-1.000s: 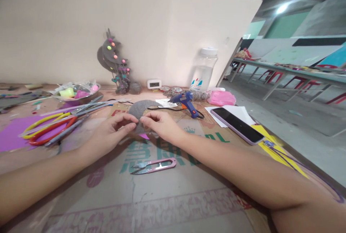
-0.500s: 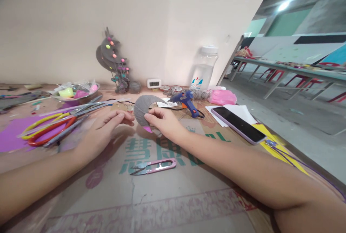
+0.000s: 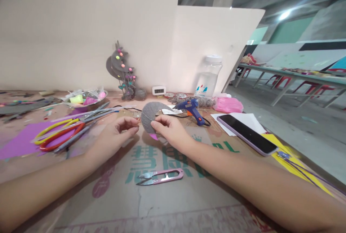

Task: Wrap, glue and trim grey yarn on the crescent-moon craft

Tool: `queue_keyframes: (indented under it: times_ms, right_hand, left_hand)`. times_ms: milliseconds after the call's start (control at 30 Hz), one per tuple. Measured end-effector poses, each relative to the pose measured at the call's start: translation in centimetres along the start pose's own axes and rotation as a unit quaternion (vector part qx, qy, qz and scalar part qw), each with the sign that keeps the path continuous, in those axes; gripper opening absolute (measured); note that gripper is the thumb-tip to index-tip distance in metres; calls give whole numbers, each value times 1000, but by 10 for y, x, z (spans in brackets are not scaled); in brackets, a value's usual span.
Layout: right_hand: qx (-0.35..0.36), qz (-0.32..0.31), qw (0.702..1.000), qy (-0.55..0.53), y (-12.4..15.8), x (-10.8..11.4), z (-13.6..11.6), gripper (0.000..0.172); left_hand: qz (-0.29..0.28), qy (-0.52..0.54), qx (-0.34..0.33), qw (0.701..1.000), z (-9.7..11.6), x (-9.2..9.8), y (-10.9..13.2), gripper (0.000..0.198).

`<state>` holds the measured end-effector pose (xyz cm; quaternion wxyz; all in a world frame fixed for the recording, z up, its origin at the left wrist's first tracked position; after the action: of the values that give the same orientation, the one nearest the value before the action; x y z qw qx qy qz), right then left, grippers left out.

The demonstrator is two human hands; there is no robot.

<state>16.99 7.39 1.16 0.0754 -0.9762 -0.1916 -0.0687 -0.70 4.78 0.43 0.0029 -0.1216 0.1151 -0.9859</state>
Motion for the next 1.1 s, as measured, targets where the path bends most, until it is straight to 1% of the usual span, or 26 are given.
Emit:
queue_keyframes:
  times_ms: [200, 333, 467, 633, 833, 967, 1100]
  right_hand:
    - [3, -1, 1000, 0, 2, -1, -3, 30]
    - [-7, -7, 1000, 4, 1, -1, -2, 30]
    - [12, 2, 999, 29, 1, 0, -3, 30]
    - [13, 2, 999, 48, 2, -2, -6, 30]
    - [-4, 2, 998, 56, 4, -2, -5, 27]
    - [7, -8, 999, 45, 3, -3, -4, 28]
    - [10, -8, 999, 49, 2, -2, -3, 28]
  left_hand:
    - [-3, -70, -19, 997, 4, 1, 3, 7]
    - [-29, -78, -18, 996, 6, -3, 5, 7]
    - [-67, -45, 0, 997, 3, -6, 7, 7]
    - [-98, 6, -2, 995, -4, -7, 9, 9]
    - [-98, -16, 4, 995, 0, -7, 9, 9]
    - [-99, -30, -11, 995, 3, -9, 9, 13]
    - [-87, -18, 0, 996, 5, -9, 10, 15]
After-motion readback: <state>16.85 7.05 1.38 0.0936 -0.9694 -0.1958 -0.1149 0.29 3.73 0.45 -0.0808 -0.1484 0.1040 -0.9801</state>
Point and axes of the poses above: each hand's wrist, its own y-axis away from the middle knuckle, its own x-axis out of the back of the hand, z = x × y, the point moved 3 cm from there along -y, towards the middle knuckle
